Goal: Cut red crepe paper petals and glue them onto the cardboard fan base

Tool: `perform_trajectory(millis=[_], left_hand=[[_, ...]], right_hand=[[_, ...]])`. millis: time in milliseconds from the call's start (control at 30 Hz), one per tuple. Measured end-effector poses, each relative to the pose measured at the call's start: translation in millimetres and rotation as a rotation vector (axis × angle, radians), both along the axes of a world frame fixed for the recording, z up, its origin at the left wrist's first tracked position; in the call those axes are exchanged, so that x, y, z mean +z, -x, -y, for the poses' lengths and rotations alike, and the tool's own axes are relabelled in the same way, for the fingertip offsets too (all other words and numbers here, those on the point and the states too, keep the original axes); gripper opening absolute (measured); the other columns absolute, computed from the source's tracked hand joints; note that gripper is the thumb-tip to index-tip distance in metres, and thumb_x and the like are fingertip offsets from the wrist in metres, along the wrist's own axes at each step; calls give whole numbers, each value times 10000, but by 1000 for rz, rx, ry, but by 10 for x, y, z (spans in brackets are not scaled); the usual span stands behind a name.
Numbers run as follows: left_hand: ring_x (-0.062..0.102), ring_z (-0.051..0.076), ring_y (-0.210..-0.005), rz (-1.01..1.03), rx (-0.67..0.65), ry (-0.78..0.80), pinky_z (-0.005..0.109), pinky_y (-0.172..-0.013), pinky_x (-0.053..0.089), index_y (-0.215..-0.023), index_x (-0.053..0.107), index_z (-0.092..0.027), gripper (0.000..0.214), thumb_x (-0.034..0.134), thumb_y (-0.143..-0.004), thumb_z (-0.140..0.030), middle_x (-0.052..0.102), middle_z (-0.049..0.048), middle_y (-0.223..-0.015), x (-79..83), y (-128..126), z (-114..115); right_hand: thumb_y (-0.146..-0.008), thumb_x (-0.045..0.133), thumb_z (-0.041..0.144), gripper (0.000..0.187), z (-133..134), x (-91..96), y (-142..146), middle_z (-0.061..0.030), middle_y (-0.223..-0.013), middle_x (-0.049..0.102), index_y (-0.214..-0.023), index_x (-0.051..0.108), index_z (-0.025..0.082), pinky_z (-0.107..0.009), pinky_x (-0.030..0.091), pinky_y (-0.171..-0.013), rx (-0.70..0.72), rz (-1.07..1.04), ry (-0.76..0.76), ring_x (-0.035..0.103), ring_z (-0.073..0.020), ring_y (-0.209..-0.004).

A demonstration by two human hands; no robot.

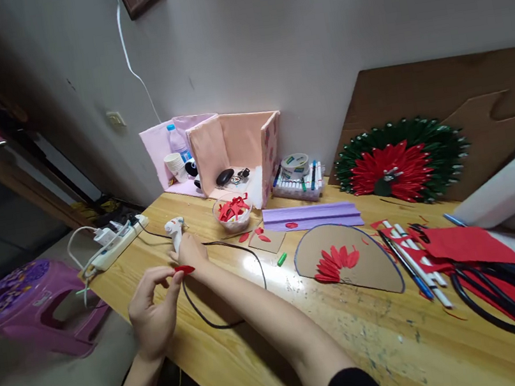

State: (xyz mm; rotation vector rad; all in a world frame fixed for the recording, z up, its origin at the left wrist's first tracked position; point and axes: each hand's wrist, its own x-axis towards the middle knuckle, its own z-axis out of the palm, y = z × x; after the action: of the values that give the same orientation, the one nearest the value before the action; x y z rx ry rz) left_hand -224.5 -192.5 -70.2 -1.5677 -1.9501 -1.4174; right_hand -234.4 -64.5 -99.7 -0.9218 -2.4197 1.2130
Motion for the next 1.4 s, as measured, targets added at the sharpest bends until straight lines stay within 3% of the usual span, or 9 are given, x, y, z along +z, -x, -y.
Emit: perform_trajectory(millis=[200, 267, 400, 533, 767, 900, 1000, 1133, 1400], left_hand=[[591, 139, -770, -436, -220, -281, 258, -717, 497, -893, 672, -282, 213, 707, -724, -156, 587, 14, -822, 20, -284, -418], [605, 122, -707, -561, -369, -319, 230, -696, 503, -884, 686, -332, 241, 721, -712, -168, 598, -13, -740, 12, -413, -557], [575, 108, -505, -532, -671, -70, 208, -524, 500, -727, 710, -355, 113, 690, -741, -244, 572, -29, -540, -54, -815, -868], [518, 117, -387, -310, -950, 170, 233, -419, 491, -620, 698, -348, 126, 685, -731, -291, 533, -35, -441, -65, -1311, -1136], [641, 141, -602, -330, -1149, 276, 244, -606, 522, -853, 721, -345, 148, 640, -785, -241, 687, -7, -666, -146, -1613, -1337], [638, 171, -798, -483, -964, 71, 281, -695, 482, -993, 662, -250, 180, 582, -835, -218, 701, 48, -893, -449, -1615, -1395], [609, 175, -785, -484, -863, 123, 284, -664, 465, -946, 622, -183, 132, 565, -851, -255, 668, 72, -907, -625, -1660, -1419], [580, 181, -802, -396, -896, 257, 293, -670, 464, -925, 588, -157, 124, 523, -871, -248, 628, 77, -905, -707, -1705, -1391], [555, 186, -821, -315, -920, 386, 312, -689, 458, -926, 570, -160, 129, 491, -888, -254, 606, 67, -914, -772, -1695, -1338]], right_hand=[[-883, 443, 209, 193, -172, 175, -1369, -17, -754, 624, -814, 609, 138, -225, 418, -613, 95, -71, 235, 544, -119, -672], [-889, 456, 292, 242, -262, 241, -1992, -10, -731, 597, -831, 627, 131, -198, 384, -518, 85, -182, 505, 488, -84, -569], [-826, 582, 371, 250, -306, 392, -3016, -4, -724, 588, -892, 653, 140, -188, 414, -563, 1, -386, 925, 509, -69, -600], [-785, 648, 292, 187, -198, 536, -3562, -8, -759, 626, -908, 642, 152, -225, 462, -654, -88, -429, 886, 572, -89, -663], [-745, 686, 254, 143, -107, 436, -3937, -3, -728, 656, -816, 620, 149, -237, 473, -670, -289, -451, 671, 604, -99, -677], [-672, 742, 306, 228, -163, 71, -4002, 14, -677, 633, -754, 596, 151, -239, 484, -641, -592, -487, 572, 591, -90, -610], [-616, 775, 342, 292, -212, -235, -3992, 28, -679, 625, -771, 598, 168, -239, 498, -601, -735, -556, 567, 594, -91, -577], [-613, 774, 366, 316, -252, -477, -3954, -4, -733, 668, -816, 624, 176, -269, 536, -603, -778, -607, 566, 657, -133, -617], [-620, 769, 311, 239, -249, -607, -3895, -48, -778, 719, -785, 670, 170, -345, 540, -780, -867, -539, 374, 691, -192, -761]])
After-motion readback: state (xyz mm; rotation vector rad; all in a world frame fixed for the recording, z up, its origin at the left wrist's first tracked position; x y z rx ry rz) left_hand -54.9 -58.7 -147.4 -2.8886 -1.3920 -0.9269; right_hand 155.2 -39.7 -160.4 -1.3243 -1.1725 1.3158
